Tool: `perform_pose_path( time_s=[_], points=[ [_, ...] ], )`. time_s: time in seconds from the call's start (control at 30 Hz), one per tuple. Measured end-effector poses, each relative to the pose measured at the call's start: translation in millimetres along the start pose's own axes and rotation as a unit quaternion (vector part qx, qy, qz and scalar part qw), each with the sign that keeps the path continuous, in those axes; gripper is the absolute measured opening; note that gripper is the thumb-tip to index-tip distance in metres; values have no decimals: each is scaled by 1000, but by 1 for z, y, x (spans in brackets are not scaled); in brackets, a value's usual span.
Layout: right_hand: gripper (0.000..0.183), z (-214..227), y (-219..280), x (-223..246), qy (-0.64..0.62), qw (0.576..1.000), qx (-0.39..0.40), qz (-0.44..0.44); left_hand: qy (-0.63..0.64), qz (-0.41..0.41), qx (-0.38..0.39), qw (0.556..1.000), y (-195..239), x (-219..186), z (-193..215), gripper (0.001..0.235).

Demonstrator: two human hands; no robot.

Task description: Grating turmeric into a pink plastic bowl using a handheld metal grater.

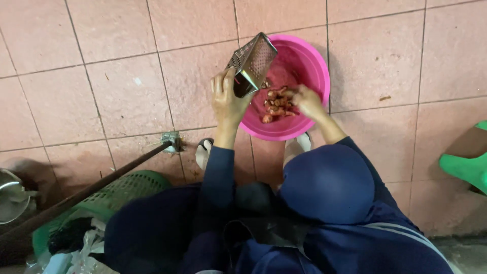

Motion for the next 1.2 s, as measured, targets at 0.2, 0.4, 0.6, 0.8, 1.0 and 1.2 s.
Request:
perform_pose_path(
  time_s=[0.2, 0.4, 0.6, 0.8, 1.0, 1.2],
  points=[
    [20, -15, -57, -102, 352, 927, -37, 123, 11, -8, -5, 1000, 1, -14, -12, 68],
    [44, -15, -81, -77, 473, 873, 26, 117, 15, -28, 2, 999, 1, -12, -5, 77],
    [78, -62, -51, 29, 452, 848, 21, 274, -8, -14, -8, 1000, -3, -13, -1, 70],
    [55, -102, -100, -38, 491, 841, 135, 184, -10, -4, -6, 1000, -3, -17, 7, 69],
    [35, -52, -13, 76, -27, 933, 310, -178, -3, 3, -13, 1000, -6, -17, 14, 72],
    [33, 1, -82, -63, 346, 918, -50, 188, 5, -11, -10, 1000, 7, -7, -4, 68]
  ],
)
Point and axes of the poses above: each hand's wrist, its own y-axis away from the middle knuckle, its own z-axis out of the back of the hand, x = y × z, the point moved 2 cm from there along -y, towards the middle knuckle, and after that the axes turned 5 degrees about -z, right-handed, at the moved point
